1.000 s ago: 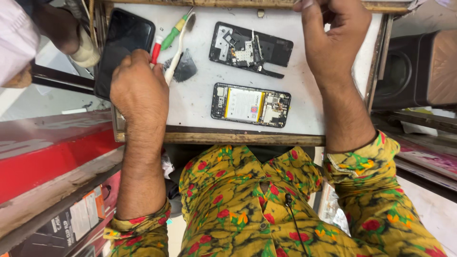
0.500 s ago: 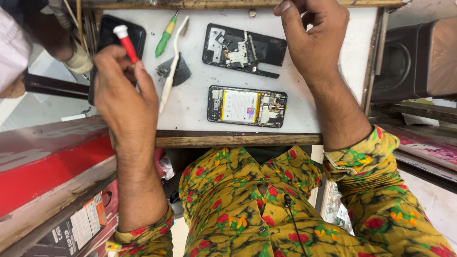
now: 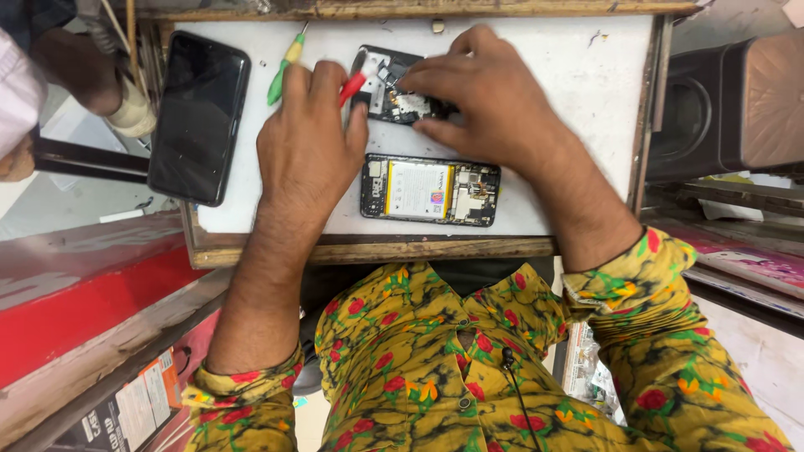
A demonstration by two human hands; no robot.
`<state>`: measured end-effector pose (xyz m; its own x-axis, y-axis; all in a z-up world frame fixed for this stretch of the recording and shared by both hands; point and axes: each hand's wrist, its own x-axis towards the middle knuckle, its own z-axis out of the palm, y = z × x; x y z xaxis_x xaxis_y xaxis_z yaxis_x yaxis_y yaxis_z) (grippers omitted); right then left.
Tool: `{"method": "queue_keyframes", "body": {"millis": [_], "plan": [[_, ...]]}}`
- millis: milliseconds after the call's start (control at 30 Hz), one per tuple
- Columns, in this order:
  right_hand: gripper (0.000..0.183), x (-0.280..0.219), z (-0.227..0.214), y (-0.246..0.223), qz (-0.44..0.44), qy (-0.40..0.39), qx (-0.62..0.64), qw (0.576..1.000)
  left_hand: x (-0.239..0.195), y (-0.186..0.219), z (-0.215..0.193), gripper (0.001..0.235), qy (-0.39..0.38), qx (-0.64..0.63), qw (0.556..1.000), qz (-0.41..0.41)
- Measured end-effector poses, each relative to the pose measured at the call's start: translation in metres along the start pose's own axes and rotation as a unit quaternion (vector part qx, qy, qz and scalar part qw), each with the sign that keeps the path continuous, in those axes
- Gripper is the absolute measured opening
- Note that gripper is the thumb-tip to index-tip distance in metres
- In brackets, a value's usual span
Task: The person cleans a small internal component with a cotton swab, then places it into the phone chassis. They connect a ribbon cable, position the motherboard, and use a screwdriver to secure components inside the phone.
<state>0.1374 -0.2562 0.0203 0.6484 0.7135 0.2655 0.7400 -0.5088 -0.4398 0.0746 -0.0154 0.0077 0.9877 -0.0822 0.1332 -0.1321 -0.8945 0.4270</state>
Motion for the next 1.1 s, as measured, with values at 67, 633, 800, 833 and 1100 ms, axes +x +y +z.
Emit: {"method": "queue_keyframes", "body": {"millis": [67, 633, 800, 833, 1100], "plan": [[0.051, 0.001, 0.005, -0.001, -0.003, -0.002, -0.008, 1.0, -0.001, -0.001, 0.003, 0.037, -0.005, 0.024, 1.0, -0.014], [0.035, -0.009, -0.022, 0.017, 0.05, -0.027, -0.01, 0.998, 0.004, -0.017, 0.022, 0.016, 0.105, -0.322, 0.937, 0.086], [0.034, -0.011, -0.031, 0.018, 0.02, -0.026, -0.056, 0.998, -0.001, -0.029, 0.026, 0.027, 0.132, -0.391, 0.902, 0.125], [0.035, -0.013, -0.031, 0.018, 0.014, -0.024, -0.062, 0.998, 0.0, -0.031, 0.028, 0.034, 0.127, -0.4, 0.901, 0.112], [0.027, -0.028, -0.044, 0.02, 0.035, 0.065, -0.038, 0.997, -0.001, -0.03, 0.038, 0.074, 0.101, -0.385, 0.909, 0.121]]}}
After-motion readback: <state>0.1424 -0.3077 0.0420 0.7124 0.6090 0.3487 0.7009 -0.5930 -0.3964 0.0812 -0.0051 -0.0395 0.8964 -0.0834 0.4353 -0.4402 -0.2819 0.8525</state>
